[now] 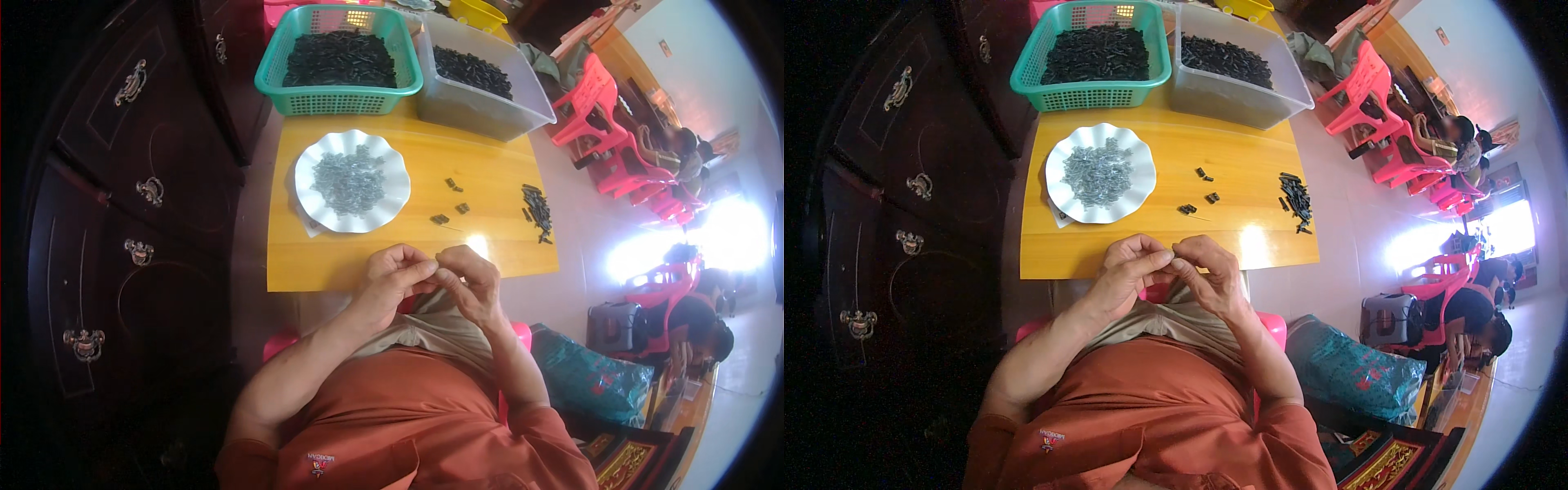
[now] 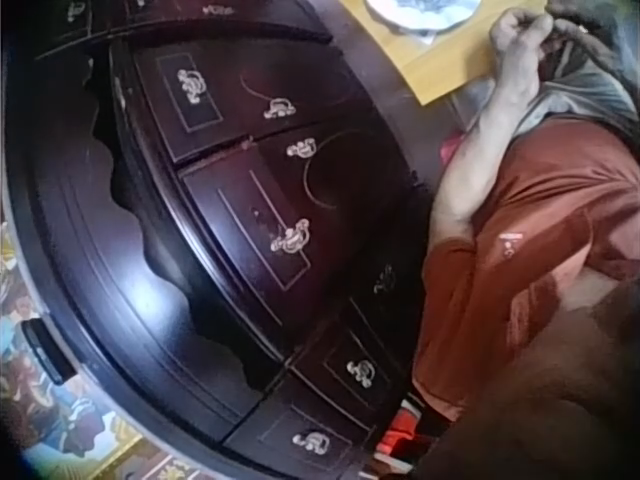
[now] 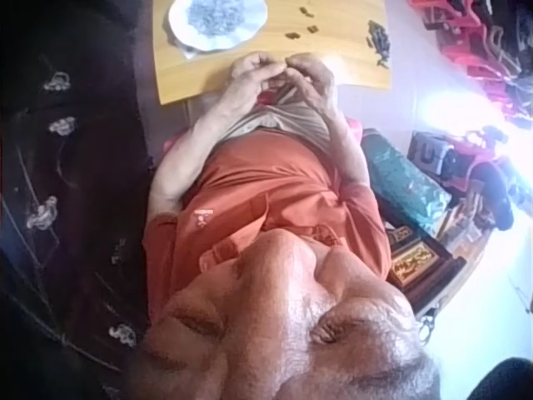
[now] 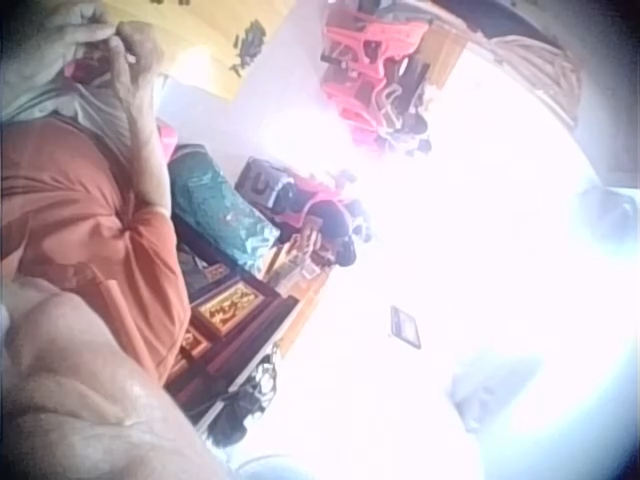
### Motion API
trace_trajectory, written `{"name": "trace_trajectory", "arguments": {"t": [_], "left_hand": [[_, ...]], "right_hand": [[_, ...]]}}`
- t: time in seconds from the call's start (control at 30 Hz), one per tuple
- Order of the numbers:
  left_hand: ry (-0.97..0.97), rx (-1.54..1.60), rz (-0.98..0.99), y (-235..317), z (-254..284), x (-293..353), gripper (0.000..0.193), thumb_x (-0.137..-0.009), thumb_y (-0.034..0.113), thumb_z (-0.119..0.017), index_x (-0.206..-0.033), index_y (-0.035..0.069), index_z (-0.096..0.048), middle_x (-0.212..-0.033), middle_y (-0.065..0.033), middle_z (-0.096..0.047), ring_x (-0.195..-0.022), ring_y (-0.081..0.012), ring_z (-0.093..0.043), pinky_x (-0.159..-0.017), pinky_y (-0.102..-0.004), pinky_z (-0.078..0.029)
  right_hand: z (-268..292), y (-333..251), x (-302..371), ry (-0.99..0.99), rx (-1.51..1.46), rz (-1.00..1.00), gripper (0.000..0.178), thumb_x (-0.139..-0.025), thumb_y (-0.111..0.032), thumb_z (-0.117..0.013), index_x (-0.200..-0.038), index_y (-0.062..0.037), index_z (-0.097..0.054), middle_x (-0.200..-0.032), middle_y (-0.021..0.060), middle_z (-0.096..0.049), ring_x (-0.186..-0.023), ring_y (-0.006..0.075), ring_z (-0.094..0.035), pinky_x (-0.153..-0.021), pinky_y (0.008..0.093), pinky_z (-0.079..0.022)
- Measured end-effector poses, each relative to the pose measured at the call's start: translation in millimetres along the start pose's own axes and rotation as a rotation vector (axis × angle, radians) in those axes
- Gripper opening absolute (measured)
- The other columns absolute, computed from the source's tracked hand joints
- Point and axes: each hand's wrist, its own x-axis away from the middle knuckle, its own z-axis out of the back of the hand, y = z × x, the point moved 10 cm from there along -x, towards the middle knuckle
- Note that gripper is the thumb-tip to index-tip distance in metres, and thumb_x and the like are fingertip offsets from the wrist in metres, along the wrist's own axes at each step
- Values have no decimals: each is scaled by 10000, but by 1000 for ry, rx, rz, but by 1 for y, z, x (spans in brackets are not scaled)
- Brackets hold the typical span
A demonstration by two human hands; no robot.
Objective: The person sorts and inspects small mechanical fasteners and components by hand at a table, placing them into plastic bins.
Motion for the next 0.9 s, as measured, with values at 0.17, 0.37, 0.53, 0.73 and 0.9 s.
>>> {"name": "trace_trajectory", "arguments": {"t": [0.17, 0.37, 0.53, 0.73, 0.9], "left_hand": [[27, 8, 40, 0, 2, 1, 155, -883, 80, -697, -951, 31, -566, -904, -71, -651, -820, -143, -646, -752, -269, -546], [16, 3, 28, -1, 4, -2, 194, -862, 45, -708, -971, 26, -548, -914, -79, -645, -807, -143, -647, -732, -264, -549], [45, 19, -9, 6, 2, 0, 181, -857, 30, -708, -965, 19, -562, -903, -80, -651, -787, -135, -646, -699, -255, -549], [87, -6, -75, 7, 15, -6, 154, -862, 23, -699, -978, 22, -597, -872, -64, -663, -768, -127, -651, -692, -249, -550], [115, 13, -94, 7, 15, -4, 172, -847, 23, -713, -985, 0, -613, -835, -59, -657, -709, -109, -631, -628, -223, -524]], "right_hand": [[-4, -17, -4, -74, 96, 93, 254, -845, -9, -720, -1084, 42, -653, -973, 144, -634, -798, 190, -661, -677, 286, -541], [-8, -21, -5, -63, 81, 152, 278, -824, 23, -725, -1090, 47, -649, -965, 131, -615, -763, 179, -662, -654, 286, -542], [-4, -13, -15, -168, -36, 49, 281, -808, 24, -741, -1073, 52, -651, -978, 149, -635, -750, 184, -661, -651, 289, -544], [11, 5, -60, -112, 158, -98, 177, -833, -26, -709, -984, 51, -659, -952, 108, -670, -859, 174, -669, -764, 285, -538], [-16, -3, -109, -162, 310, 88, 174, -839, -76, -695, -983, 16, -665, -948, 148, -674, -748, 269, -681, -661, 340, -540]]}}
